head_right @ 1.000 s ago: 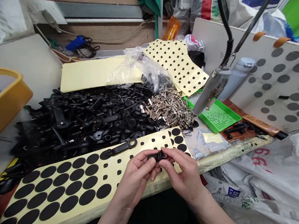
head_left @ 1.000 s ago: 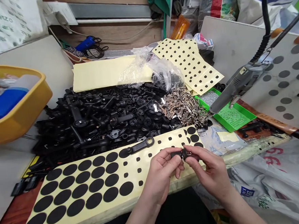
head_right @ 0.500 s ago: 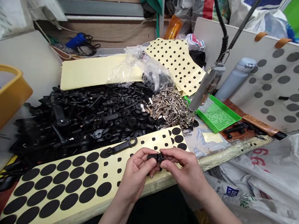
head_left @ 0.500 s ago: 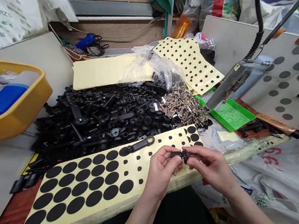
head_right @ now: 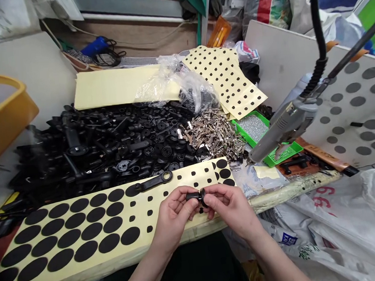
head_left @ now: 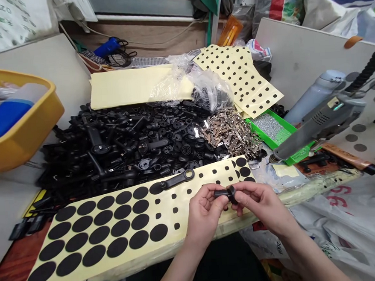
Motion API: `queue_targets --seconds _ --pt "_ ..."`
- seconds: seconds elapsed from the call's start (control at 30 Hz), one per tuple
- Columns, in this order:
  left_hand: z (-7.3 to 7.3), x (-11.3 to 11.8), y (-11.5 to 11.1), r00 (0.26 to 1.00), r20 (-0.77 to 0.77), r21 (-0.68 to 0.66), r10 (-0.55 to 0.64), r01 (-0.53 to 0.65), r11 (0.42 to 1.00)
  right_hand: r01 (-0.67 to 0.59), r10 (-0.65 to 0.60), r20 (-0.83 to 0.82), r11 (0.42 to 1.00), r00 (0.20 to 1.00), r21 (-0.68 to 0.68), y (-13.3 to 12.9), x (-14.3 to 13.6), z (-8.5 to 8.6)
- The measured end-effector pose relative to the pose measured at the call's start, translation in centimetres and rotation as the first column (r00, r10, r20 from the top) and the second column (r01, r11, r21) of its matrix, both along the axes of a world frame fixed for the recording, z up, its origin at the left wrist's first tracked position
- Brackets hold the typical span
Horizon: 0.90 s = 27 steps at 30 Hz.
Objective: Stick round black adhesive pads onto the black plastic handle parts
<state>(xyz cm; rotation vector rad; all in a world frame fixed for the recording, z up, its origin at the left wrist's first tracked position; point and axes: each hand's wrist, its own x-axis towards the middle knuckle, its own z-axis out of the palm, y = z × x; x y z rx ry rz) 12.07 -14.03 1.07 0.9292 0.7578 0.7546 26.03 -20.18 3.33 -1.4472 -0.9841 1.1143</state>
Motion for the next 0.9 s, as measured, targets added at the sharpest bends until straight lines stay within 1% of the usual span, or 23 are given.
queue_targets --seconds 0.07,0.13,0.2,0.27,0.3,0.33,0.43,0.5,0.63,0.77,0.83,0.9 --pt "-0.1 0.1 0.0 1.0 -0.004 0.007 0.011 -0.011 1.0 0.023 -0.024 0.068 1.0 0.997 0.014 -0.1 -0.1 -0.2" --pt "-0.2 0.1 0.0 1.0 0.003 -0.005 -0.002 0.002 1.0 0.053 -0.07 0.219 0.995 0.973 0.084 -0.2 -0.2 -0.5" --pt "-0.4 0.1 0.0 1.0 0.023 -0.011 -0.013 0.013 1.0 0.052 -0.124 0.385 0.98 0.915 0.193 -0.3 -0.4 -0.8" --pt "-0.6 0.1 0.1 0.999 0.04 -0.005 -0.002 0.002 1.0 0.044 -0.187 0.484 0.955 0.855 0.293 -0.4 -0.5 -1.0" --pt "-0.6 0.1 0.1 0.999 0.045 -0.003 0.006 -0.006 1.0 0.048 -0.204 0.495 0.95 0.844 0.309 -0.3 -0.6 -1.1" --pt "-0.7 0.1 0.1 0.999 0.048 -0.002 0.012 -0.012 1.0 0.059 -0.204 0.483 0.953 0.852 0.298 -0.2 -0.7 -1.1" --pt "-0.8 0.0 0.1 0.998 0.057 -0.01 0.019 -0.018 1.0 0.071 -0.136 0.367 0.98 0.92 0.186 0.1 -0.8 -1.1" --pt "-0.8 0.0 0.1 0.998 0.061 -0.016 0.03 -0.029 0.999 0.053 -0.102 0.314 0.986 0.944 0.16 0.2 -0.8 -1.0" --pt "-0.8 0.0 0.2 0.998 0.052 -0.015 0.044 -0.044 0.999 0.047 -0.146 0.394 0.967 0.907 0.25 0.2 -0.8 -0.9" --pt "-0.8 0.3 0.4 0.997 0.056 -0.064 0.045 -0.041 0.997 0.021 -0.113 0.391 0.973 0.913 0.231 0.1 -1.0 -0.9" --pt "-0.7 0.4 0.4 0.995 0.074 -0.075 0.061 -0.055 0.996 0.06 -0.168 0.414 0.963 0.895 0.261 0.2 -1.1 -0.8" --pt "-0.5 0.4 0.4 0.993 0.09 -0.075 0.07 -0.063 0.995 0.099 -0.238 0.455 0.946 0.858 0.309 0.3 -1.2 -0.8"
